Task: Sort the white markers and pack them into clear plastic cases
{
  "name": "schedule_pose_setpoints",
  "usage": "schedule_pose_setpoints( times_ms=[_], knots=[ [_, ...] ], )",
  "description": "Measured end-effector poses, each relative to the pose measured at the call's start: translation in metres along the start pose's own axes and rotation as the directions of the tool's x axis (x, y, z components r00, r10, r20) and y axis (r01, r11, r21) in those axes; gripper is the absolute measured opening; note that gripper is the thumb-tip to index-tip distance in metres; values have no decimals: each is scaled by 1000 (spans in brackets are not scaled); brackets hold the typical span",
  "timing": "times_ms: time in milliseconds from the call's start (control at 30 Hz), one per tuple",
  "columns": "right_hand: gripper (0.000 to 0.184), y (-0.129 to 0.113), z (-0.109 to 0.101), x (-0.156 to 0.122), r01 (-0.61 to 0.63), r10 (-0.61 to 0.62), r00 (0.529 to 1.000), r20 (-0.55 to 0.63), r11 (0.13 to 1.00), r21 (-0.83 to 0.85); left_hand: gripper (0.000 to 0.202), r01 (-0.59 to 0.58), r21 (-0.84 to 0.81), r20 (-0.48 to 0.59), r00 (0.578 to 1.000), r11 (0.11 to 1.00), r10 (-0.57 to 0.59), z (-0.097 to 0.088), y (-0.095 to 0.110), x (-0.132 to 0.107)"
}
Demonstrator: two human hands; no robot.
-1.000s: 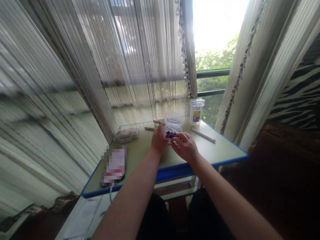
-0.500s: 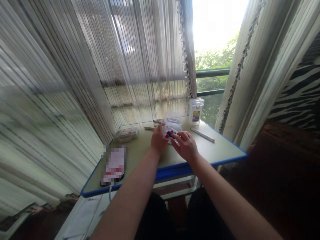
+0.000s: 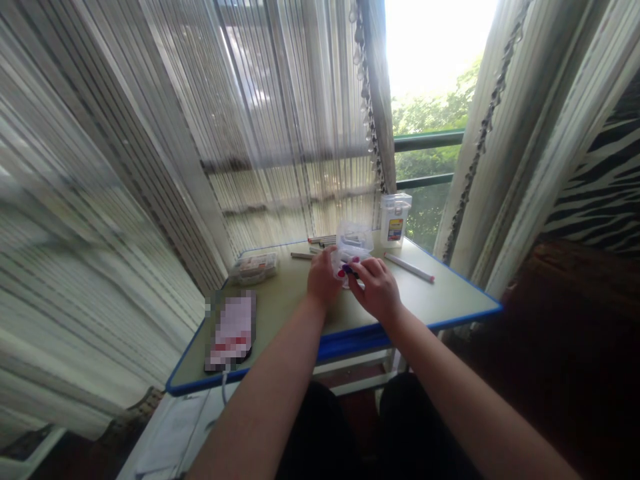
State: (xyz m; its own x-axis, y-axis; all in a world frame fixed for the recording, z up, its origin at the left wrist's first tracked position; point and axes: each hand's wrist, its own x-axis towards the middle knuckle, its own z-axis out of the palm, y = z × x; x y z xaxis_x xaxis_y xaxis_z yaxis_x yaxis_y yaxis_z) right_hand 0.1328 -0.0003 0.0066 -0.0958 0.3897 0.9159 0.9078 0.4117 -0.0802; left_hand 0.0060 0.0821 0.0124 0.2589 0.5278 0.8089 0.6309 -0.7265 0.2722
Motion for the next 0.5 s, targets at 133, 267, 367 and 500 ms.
schedule_pose_setpoints(
  times_ms=[133,267,367,500],
  knots=[
    [18,0,2,1,-37,37,999,-10,999,-15,42,1,9,17,1000,1000,-1,2,-2,-1],
    [20,-1,1,3,-16,12,999,-48,996,-88,43,23,8,11,1000,1000,-24,2,-2,-1],
    [18,-2,0,3,9,-15,998,-64,995,-98,42,24,6,6,1000,1000,-24,1,-1,0],
    [18,-1,1,2,34,-35,999,-30,999,-37,41,48,-24,-26,998,999,-49,0,-1,2]
  ],
)
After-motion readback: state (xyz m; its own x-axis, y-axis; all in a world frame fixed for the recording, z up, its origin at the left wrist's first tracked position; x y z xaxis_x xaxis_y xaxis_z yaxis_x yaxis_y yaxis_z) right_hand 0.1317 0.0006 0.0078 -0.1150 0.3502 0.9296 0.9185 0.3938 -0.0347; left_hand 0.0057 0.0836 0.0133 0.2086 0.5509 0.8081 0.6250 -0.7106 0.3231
